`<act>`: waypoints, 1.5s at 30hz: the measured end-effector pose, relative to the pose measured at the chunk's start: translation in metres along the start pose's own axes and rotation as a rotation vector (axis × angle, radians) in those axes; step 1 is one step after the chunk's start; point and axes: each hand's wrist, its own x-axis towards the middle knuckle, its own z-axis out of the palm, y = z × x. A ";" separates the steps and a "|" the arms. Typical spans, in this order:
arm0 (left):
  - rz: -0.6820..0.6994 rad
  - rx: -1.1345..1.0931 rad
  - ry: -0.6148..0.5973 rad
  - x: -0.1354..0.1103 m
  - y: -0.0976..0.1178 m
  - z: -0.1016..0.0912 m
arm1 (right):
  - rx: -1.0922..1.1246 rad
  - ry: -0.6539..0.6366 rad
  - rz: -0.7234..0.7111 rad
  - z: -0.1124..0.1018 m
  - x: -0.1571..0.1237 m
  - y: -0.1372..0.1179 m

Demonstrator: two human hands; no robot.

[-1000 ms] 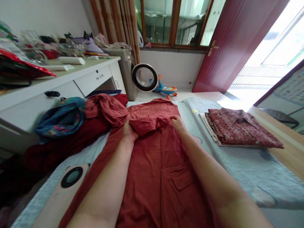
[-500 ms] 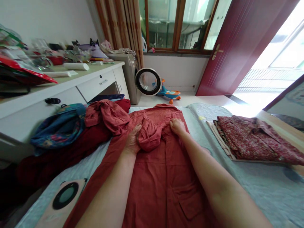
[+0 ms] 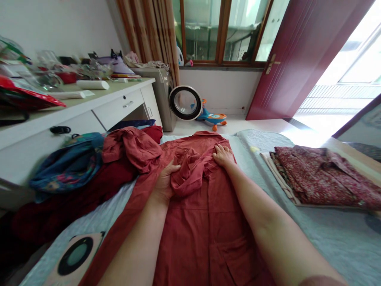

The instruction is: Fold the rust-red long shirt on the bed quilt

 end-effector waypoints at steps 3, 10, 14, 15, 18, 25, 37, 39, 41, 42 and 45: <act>-0.017 0.012 -0.088 -0.010 0.002 0.012 | 0.028 0.002 -0.012 -0.003 0.004 0.005; -0.363 0.161 -0.673 -0.035 -0.023 0.042 | 0.118 -0.006 -0.082 -0.009 0.019 0.027; -0.477 0.590 -0.990 -0.040 -0.026 0.057 | 0.173 0.012 -0.119 -0.011 0.021 0.036; -0.395 0.669 -0.987 -0.039 -0.025 0.060 | 0.181 0.025 -0.116 -0.011 0.021 0.037; -0.019 0.765 -0.633 -0.030 -0.026 0.062 | 0.187 0.063 -0.091 -0.009 0.020 0.038; 0.341 1.110 0.209 0.002 -0.055 0.032 | 0.143 0.078 -0.052 -0.003 0.014 0.028; 0.219 0.678 0.118 0.006 -0.052 0.032 | 0.101 -0.006 0.074 0.006 0.017 0.015; 0.228 0.647 0.119 0.004 -0.051 0.037 | 0.134 -0.003 0.083 0.008 0.019 0.016; 0.204 0.626 0.061 0.001 -0.050 0.042 | 0.184 0.015 0.081 0.010 0.021 0.018; 0.187 0.618 0.015 -0.001 -0.050 0.044 | 0.216 0.032 0.078 0.011 0.022 0.020; 0.151 0.624 -0.143 -0.008 -0.053 0.054 | 0.333 0.105 0.070 0.011 0.025 0.028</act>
